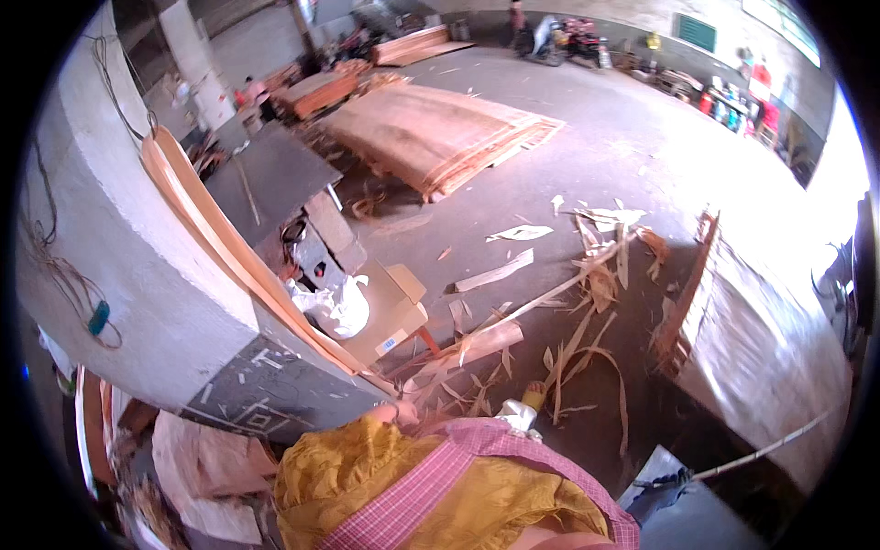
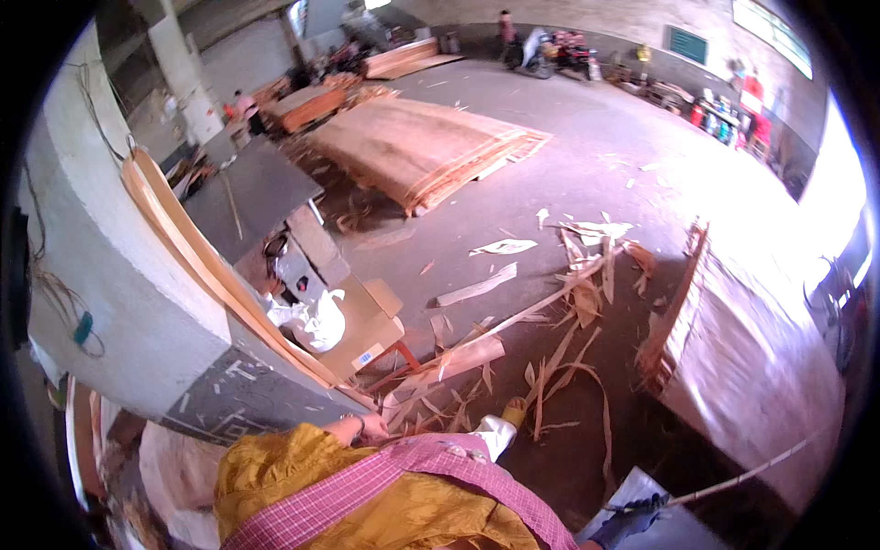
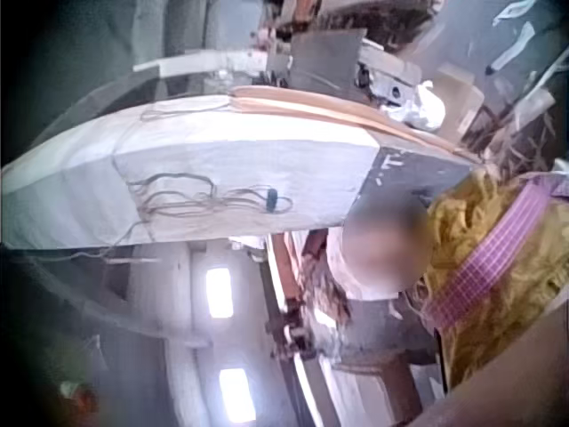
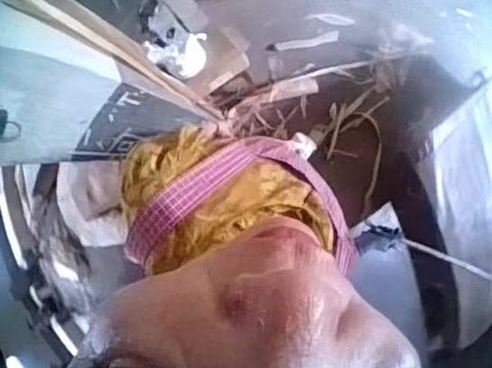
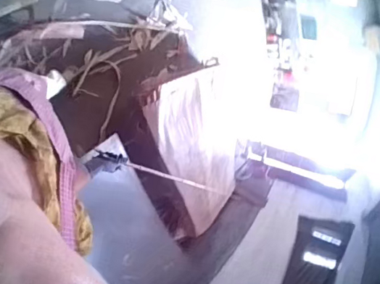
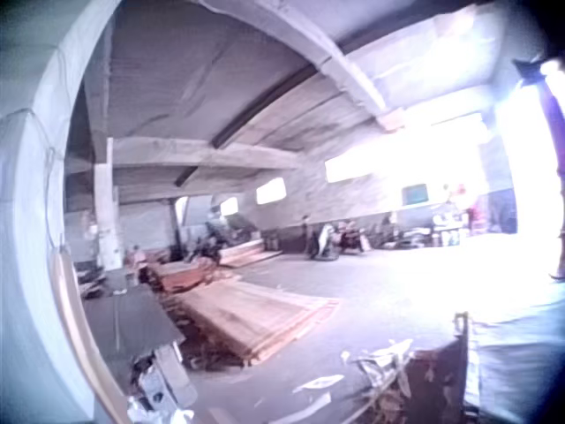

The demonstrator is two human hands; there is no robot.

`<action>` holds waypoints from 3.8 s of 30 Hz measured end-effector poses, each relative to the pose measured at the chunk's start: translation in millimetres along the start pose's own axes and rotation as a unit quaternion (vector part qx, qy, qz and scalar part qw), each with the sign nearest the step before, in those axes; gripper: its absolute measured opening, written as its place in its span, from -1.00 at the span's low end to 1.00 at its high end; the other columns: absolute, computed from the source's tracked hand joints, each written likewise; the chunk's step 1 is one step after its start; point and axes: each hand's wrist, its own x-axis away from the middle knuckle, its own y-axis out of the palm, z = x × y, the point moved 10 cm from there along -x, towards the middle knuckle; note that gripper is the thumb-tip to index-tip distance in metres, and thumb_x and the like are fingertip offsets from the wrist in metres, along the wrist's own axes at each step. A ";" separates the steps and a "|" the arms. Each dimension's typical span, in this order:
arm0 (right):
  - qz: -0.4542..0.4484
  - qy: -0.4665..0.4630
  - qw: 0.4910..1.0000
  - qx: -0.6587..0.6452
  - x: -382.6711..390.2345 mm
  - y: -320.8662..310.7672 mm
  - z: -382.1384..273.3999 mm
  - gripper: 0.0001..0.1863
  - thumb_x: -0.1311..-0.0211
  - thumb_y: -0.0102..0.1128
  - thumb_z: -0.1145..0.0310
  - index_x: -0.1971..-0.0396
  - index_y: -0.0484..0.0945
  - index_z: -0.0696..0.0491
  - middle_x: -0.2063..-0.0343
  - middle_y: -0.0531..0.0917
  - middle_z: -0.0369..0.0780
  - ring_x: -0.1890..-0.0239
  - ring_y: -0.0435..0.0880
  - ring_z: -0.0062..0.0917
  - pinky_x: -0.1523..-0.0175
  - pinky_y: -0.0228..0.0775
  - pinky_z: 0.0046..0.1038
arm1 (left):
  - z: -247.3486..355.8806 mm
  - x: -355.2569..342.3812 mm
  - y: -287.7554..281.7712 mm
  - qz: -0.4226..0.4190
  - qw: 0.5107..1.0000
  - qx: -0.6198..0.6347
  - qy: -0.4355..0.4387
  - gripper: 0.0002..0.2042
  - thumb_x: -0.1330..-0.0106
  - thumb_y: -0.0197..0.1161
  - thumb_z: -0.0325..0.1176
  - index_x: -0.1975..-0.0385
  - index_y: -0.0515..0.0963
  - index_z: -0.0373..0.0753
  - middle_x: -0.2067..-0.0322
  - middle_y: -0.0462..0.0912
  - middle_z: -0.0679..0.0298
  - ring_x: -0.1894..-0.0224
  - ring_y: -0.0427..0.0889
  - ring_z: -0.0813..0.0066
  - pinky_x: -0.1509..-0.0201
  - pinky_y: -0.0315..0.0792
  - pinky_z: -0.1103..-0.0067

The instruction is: The person cuts a large sheet of wood veneer using a hand knife, peeling back the cut section and trimming edges while it sits on a large stack of similar sheets.

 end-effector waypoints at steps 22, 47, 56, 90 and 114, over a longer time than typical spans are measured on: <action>-0.477 0.303 0.757 0.327 -226.6 481.6 279.0 -0.69 -0.26 -0.07 0.17 0.20 0.56 0.03 0.36 0.59 -0.21 0.27 0.53 -0.41 0.12 0.43 -0.31 | 289.2 236.7 -621.8 0.816 0.515 0.259 0.047 -0.46 -0.18 0.21 -0.29 -0.16 0.28 -0.32 0.43 0.60 0.10 0.52 0.59 0.35 0.39 0.45 0.42; -0.440 -0.009 0.746 0.500 -274.1 554.4 239.9 -0.85 -0.02 0.26 0.34 0.44 0.51 0.06 0.50 0.61 -0.20 0.49 0.55 -0.37 0.36 0.45 -0.43 | 500.3 -245.3 -308.6 0.082 0.961 0.253 0.071 -0.81 -0.17 0.27 -0.23 0.50 0.60 -0.22 0.55 0.64 0.34 0.56 0.59 0.63 0.53 0.43 0.64; -0.443 -0.041 0.722 0.530 -268.1 550.0 238.0 -0.82 0.01 0.29 0.34 0.44 0.51 0.07 0.50 0.62 -0.20 0.49 0.55 -0.37 0.37 0.45 -0.42 | 525.3 -222.4 -345.7 0.162 0.965 0.203 0.041 -0.69 -0.20 0.23 -0.13 0.57 0.63 -0.27 0.67 0.59 0.31 0.64 0.55 0.55 0.55 0.43 0.57; -0.577 -0.017 0.697 0.425 -244.9 536.7 297.8 -0.61 0.10 0.43 0.25 0.31 0.50 0.13 0.42 0.65 -0.20 0.38 0.61 -0.43 0.31 0.48 -0.38 | 366.1 -147.0 -432.4 0.187 0.928 0.321 -0.024 -0.12 -0.12 0.32 -0.24 -0.35 -0.15 -0.23 0.40 0.62 0.17 0.59 0.59 0.53 0.63 0.45 0.61; -0.505 -0.032 0.769 0.391 -292.2 522.3 284.6 -0.64 0.05 0.36 0.16 0.37 0.57 0.14 0.44 0.65 -0.13 0.43 0.61 -0.36 0.34 0.49 -0.24 | 382.4 -165.1 -475.6 0.181 0.913 0.364 0.036 -0.89 -0.17 0.20 -0.32 0.39 0.50 -0.19 0.59 0.54 0.37 0.64 0.52 0.60 0.64 0.38 0.64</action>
